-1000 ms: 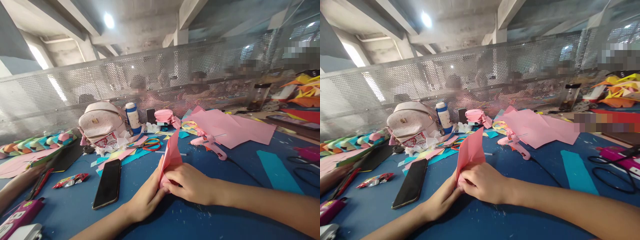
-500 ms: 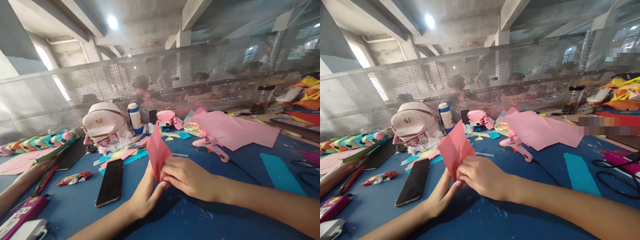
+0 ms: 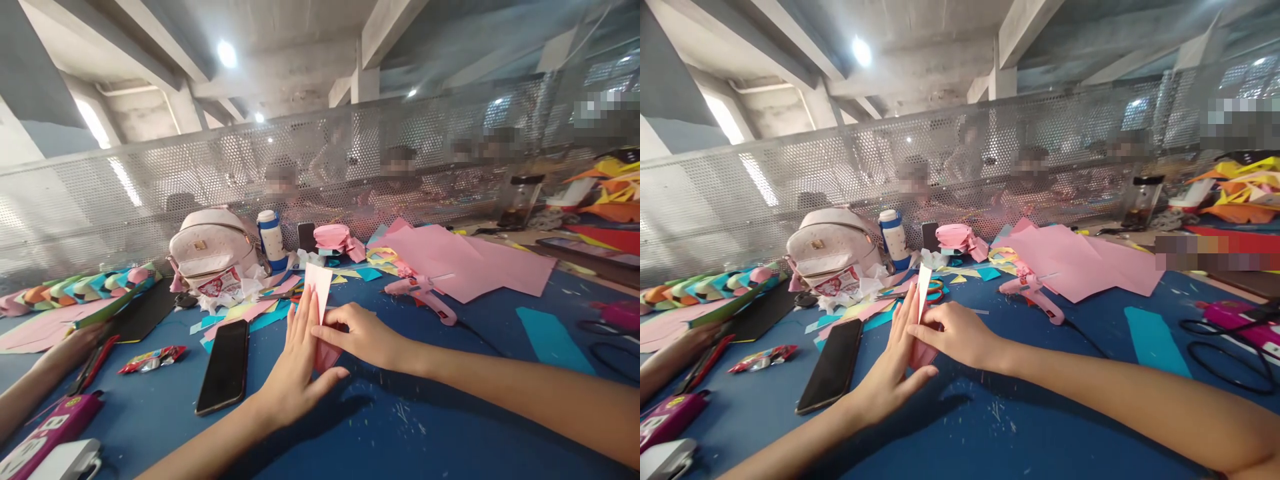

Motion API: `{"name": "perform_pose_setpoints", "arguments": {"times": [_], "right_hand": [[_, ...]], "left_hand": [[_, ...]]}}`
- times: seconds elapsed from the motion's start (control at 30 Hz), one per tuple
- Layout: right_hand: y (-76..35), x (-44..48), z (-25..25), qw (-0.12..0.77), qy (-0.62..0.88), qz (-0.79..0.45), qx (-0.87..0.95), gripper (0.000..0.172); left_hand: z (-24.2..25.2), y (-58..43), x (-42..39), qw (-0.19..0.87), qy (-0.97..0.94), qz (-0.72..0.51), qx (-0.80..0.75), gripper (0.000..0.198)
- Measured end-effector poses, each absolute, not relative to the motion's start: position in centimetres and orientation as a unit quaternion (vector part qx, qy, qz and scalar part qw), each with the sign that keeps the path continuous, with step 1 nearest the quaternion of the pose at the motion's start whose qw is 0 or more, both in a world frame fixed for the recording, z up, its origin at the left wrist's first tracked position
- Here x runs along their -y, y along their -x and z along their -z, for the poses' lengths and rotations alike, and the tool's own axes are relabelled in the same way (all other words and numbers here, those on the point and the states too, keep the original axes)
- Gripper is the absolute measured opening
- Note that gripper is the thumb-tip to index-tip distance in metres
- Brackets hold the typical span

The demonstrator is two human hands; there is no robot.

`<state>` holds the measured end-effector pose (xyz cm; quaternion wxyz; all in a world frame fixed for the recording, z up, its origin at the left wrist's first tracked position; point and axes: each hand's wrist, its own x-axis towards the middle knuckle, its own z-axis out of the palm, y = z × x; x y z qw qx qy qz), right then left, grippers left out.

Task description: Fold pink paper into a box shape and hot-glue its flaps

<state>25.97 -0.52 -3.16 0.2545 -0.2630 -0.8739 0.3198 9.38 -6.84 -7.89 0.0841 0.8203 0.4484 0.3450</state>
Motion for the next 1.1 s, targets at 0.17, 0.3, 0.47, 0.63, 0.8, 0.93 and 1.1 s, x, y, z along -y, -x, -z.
{"name": "perform_pose_setpoints", "arguments": {"times": [0.17, 0.3, 0.47, 0.63, 0.8, 0.93, 1.1], "right_hand": [[-26.3, -0.5, 4.0, 0.285, 0.248, -0.373, 0.848, 0.040], [-26.8, -1.4, 4.8, 0.318, 0.257, -0.430, 0.805, 0.050], [-27.0, -1.4, 6.0, 0.342, 0.299, -0.461, 0.762, 0.047], [-26.7, -0.6, 6.3, 0.324, 0.275, -0.500, 0.755, 0.037], [-26.9, 0.1, 5.6, 0.295, 0.229, -0.447, 0.813, 0.027], [-27.4, 0.3, 5.6, 0.283, 0.245, -0.370, 0.850, 0.029], [-27.9, -0.1, 5.9, 0.294, 0.240, -0.272, 0.884, 0.026]], "left_hand": [[7.6, -8.3, 6.4, 0.210, -0.781, -0.430, -0.402, 0.068], [8.0, -8.1, 5.7, 0.274, -0.679, -0.527, -0.431, 0.072], [9.0, -8.7, 5.3, 0.346, -0.650, -0.517, -0.436, 0.084], [9.0, -9.4, 6.2, 0.346, -0.669, -0.478, -0.452, 0.068], [9.3, -9.7, 7.2, 0.435, -0.607, -0.459, -0.481, 0.062], [9.8, -9.6, 7.1, 0.462, -0.589, -0.497, -0.438, 0.056], [9.6, -9.6, 6.5, 0.444, -0.583, -0.536, -0.419, 0.052]]}}
